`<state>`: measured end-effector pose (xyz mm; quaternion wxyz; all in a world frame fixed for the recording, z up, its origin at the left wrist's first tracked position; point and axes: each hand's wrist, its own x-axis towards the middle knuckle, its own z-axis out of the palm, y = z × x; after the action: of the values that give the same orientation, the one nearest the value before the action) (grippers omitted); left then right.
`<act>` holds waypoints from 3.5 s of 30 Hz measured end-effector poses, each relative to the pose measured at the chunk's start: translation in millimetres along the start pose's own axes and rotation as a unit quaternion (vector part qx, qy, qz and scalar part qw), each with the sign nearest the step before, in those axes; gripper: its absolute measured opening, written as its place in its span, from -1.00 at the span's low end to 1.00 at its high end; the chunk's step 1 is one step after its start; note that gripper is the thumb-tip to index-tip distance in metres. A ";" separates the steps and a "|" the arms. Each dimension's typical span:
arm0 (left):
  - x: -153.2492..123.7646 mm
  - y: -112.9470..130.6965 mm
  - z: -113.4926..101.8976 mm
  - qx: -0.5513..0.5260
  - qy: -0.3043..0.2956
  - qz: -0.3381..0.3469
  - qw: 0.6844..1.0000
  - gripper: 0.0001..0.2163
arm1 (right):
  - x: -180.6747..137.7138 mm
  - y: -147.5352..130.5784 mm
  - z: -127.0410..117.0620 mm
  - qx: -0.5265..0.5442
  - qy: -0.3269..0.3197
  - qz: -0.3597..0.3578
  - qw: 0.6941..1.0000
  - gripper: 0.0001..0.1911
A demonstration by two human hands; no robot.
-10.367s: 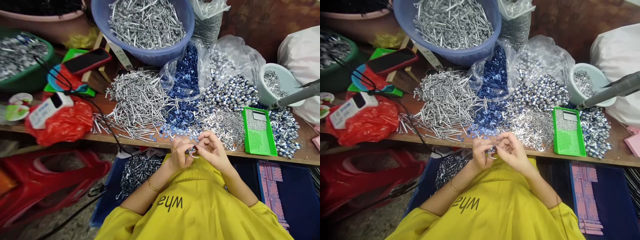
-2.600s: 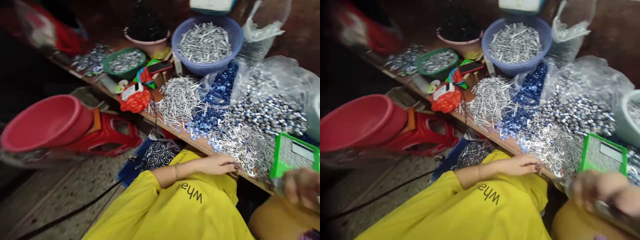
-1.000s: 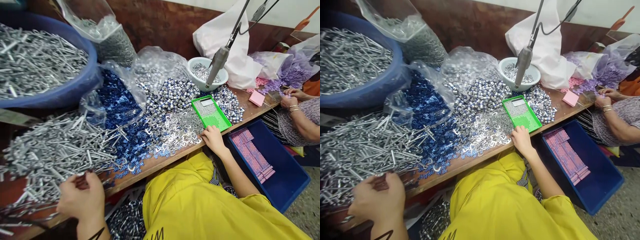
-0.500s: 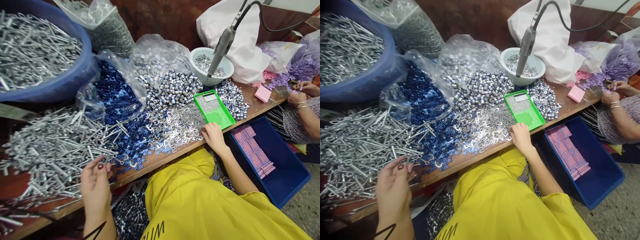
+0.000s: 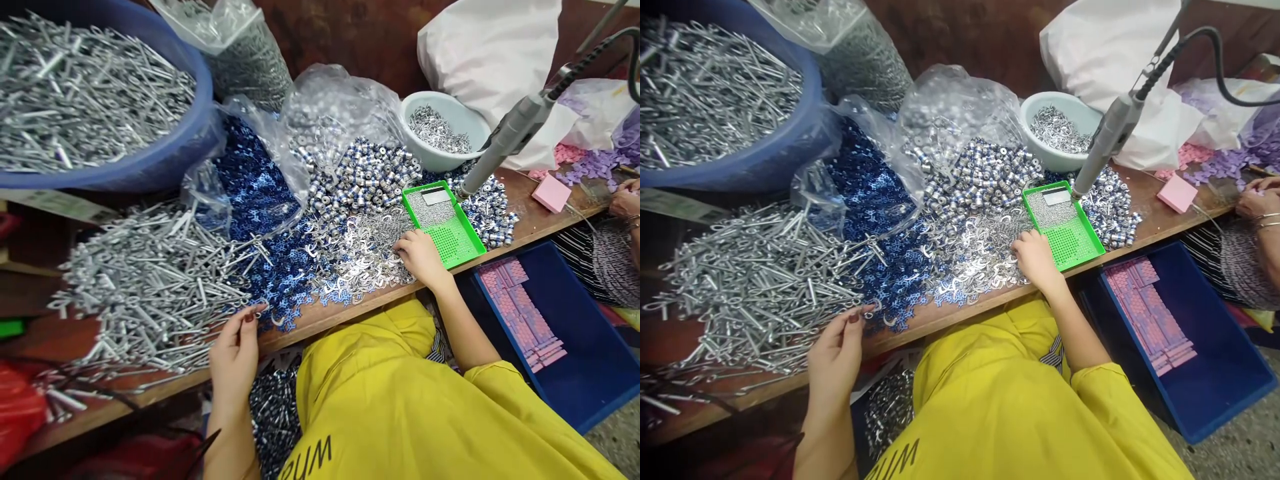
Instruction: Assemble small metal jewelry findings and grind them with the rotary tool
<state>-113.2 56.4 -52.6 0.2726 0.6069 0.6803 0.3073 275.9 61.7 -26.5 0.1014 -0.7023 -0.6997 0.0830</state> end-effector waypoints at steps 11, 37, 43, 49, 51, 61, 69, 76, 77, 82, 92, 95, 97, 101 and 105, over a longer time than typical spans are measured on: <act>6.0 4.8 6.4 -0.003 -0.017 0.042 0.999 -0.60 | 41.4 -6.2 20.1 -0.014 0.067 0.017 0.998 -0.87; -44.6 90.8 56.3 -0.269 -0.236 0.084 0.930 -0.65 | -37.1 -105.9 9.4 0.465 0.045 -0.187 0.864 -0.88; -40.8 94.0 53.0 -0.303 -0.240 0.073 0.919 -0.61 | -36.0 -107.5 6.5 0.456 0.096 -0.157 0.871 -0.89; -42.7 91.1 54.7 -0.291 -0.234 0.070 0.925 -0.62 | -36.3 -110.6 12.3 0.412 0.074 -0.217 0.882 -0.84; -45.5 89.1 55.0 -0.298 -0.218 0.053 0.928 -0.63 | -32.6 -109.6 14.0 0.370 0.060 -0.246 0.894 -0.84; -40.6 71.3 61.6 -0.275 -0.151 0.075 0.947 -0.69 | 97.4 -84.4 41.4 0.037 0.039 -0.068 0.996 -0.67; -37.2 51.9 65.3 -0.301 -0.078 0.015 0.950 -0.71 | 108.5 -66.8 57.0 0.110 0.068 -0.098 0.987 -0.69; -19.7 51.3 80.1 -0.241 -0.091 0.042 0.965 -0.67 | 84.5 -47.9 50.2 0.183 0.107 -0.098 0.972 -0.73; -19.0 51.9 83.1 -0.237 -0.096 0.044 0.966 -0.67 | 84.8 -51.1 49.8 0.179 0.109 -0.104 0.972 -0.73; -22.2 56.6 89.7 -0.242 -0.100 0.057 0.963 -0.71 | 109.0 -76.6 57.4 0.069 0.098 -0.094 0.988 -0.71; -20.6 48.7 66.6 -0.197 -0.053 0.063 0.977 -0.68 | 46.2 -101.5 12.1 0.302 -0.036 -0.228 0.925 -0.77; -20.4 54.9 67.9 -0.185 -0.072 0.093 0.976 -0.69 | 9.7 -106.7 1.9 0.262 -0.043 -0.274 0.924 -0.79; -21.8 61.9 69.3 -0.174 -0.086 0.115 0.974 -0.70 | -2.7 -104.4 0.0 0.256 -0.025 -0.273 0.927 -0.78; -27.6 72.4 72.5 -0.144 -0.118 0.158 0.970 -0.73 | -10.8 -90.3 -0.6 0.276 -0.028 -0.263 0.924 -0.76; -34.4 73.9 75.0 -0.138 -0.147 0.157 0.967 -0.76 | -15.3 -85.7 5.6 0.251 -0.052 -0.281 0.925 -0.75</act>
<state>-4.8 34.2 -47.1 0.3988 0.7012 0.4799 0.3449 191.5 46.6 -10.2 0.2570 -0.4231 -0.8288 0.2609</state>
